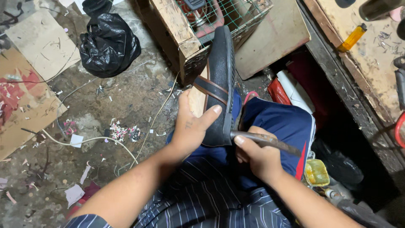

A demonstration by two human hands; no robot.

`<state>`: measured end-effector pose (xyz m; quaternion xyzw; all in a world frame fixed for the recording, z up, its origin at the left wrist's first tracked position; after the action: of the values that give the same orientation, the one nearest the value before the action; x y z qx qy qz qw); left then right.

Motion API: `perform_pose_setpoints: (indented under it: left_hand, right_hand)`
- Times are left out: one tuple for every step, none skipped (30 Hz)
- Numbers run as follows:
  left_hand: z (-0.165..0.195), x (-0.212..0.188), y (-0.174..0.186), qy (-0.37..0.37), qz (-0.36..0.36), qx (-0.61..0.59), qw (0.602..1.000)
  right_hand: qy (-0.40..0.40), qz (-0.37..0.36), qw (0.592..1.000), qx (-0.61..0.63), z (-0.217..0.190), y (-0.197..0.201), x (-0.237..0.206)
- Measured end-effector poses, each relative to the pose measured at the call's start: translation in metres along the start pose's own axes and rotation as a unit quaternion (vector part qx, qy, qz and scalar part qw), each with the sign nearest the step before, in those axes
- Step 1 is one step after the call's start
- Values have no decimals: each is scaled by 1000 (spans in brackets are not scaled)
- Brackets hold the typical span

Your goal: The person sits on the floor of a shoe workshop, fits a rubber sole onto a shoe upper, presses the sole and upper together by hand, and uses a hammer to set the sole, then trims the sole edge with a knife. They handle the shoe, soles, hammer, and knife while working on the pair one shoe at a time.

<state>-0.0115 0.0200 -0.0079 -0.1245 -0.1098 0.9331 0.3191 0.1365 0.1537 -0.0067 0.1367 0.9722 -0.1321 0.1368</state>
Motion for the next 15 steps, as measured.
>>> perform_pose_setpoints:
  left_hand:
    - [4, 2, 0, -18, -4, 17, 1000]
    - [9, 4, -1, -38, -8, 33, 999]
    - [15, 5, -2, -55, -13, 50, 997]
    - [15, 6, 0, -38, -2, 84, 996]
    - [16, 7, 2, -25, 10, 120, 992]
    - [18, 9, 5, -14, 23, 154, 988]
    - [19, 11, 4, -14, 19, 154, 988]
    - [19, 12, 3, -11, 14, 155, 988]
    - [19, 13, 3, -9, 7, 157, 988]
    - [17, 14, 1, -12, 1, 116, 993]
    - [14, 16, -1, -14, -5, 75, 997]
    - [11, 16, -1, -14, -10, 34, 999]
    - [9, 15, -1, -10, -13, 23, 1000]
    - [6, 16, -1, -7, -16, 13, 1000]
    - [5, 18, -1, -8, -20, 2, 1000]
  right_hand:
    - [5, 15, 998, -68, -5, 1, 0]
    - [8, 14, 994, -109, -10, 1, 3]
    - [10, 13, 989, -149, -14, 1, 5]
    - [11, 12, 982, -189, -18, 2, 7]
    - [-12, 6, 983, -181, -16, 5, 10]
    - [-34, -1, 984, -174, -14, 7, 11]
    - [-58, -8, 984, -167, -12, 11, 13]
    - [-62, -13, 991, -121, -12, 13, 13]
    - [-66, -18, 995, -75, -12, 14, 13]
    - [-69, -24, 997, -31, -11, 15, 14]
    - [-56, -26, 998, -13, -14, 15, 14]
    - [-45, -27, 999, 6, -16, 15, 14]
    - [-34, -27, 999, 26, -18, 13, 14]
    - [-20, -21, 999, 41, -20, 13, 14]
    - [-3, -16, 998, 55, -22, 12, 14]
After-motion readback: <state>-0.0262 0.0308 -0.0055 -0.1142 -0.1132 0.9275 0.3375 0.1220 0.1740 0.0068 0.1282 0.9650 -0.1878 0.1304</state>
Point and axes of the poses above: each hand's wrist, its own x-axis towards the middle knuckle, its own y-axis out of the back of the hand, z = x × y, the point moved 9 cm from there along x, towards the middle knuckle, and after that the axes turned 11 degrees about -z, right-handed, at the moved point
